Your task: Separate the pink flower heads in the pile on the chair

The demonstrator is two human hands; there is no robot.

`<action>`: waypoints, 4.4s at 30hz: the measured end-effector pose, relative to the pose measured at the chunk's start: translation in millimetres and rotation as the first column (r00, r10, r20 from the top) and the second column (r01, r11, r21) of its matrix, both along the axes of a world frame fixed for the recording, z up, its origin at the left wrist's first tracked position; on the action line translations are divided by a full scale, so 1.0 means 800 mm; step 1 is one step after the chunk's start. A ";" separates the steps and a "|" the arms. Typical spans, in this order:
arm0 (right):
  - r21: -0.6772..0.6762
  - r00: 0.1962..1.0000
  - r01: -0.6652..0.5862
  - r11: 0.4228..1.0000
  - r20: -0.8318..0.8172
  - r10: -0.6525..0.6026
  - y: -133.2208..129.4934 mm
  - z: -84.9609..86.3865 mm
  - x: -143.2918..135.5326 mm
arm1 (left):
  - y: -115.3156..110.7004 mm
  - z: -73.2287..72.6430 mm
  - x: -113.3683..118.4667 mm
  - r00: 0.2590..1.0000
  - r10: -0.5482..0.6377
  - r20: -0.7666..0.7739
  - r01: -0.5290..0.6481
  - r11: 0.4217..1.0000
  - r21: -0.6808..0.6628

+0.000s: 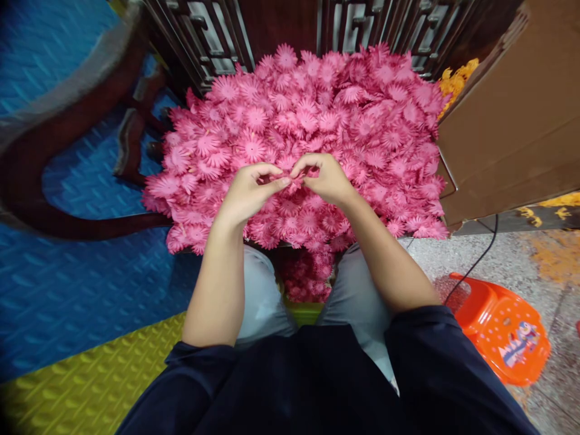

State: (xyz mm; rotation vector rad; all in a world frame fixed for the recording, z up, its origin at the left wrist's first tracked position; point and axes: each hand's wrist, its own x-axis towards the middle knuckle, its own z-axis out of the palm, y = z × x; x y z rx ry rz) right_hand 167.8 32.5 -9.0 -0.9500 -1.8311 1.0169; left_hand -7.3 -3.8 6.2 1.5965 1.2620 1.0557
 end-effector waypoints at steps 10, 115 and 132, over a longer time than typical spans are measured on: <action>-0.053 0.995 0.004 0.999 -0.100 -0.010 0.001 0.012 0.005 | -0.005 0.011 0.003 0.995 -0.048 0.087 0.036 0.990 0.134; -0.704 0.849 0.001 0.710 -0.374 -0.373 -0.013 0.007 -0.036 | 0.018 -0.023 0.026 0.691 0.187 0.698 -0.062 0.978 -0.200; -0.596 0.837 0.097 0.797 -0.385 -0.389 -0.014 -0.001 -0.032 | 0.020 -0.025 0.007 0.788 0.292 0.541 -0.214 0.955 -0.204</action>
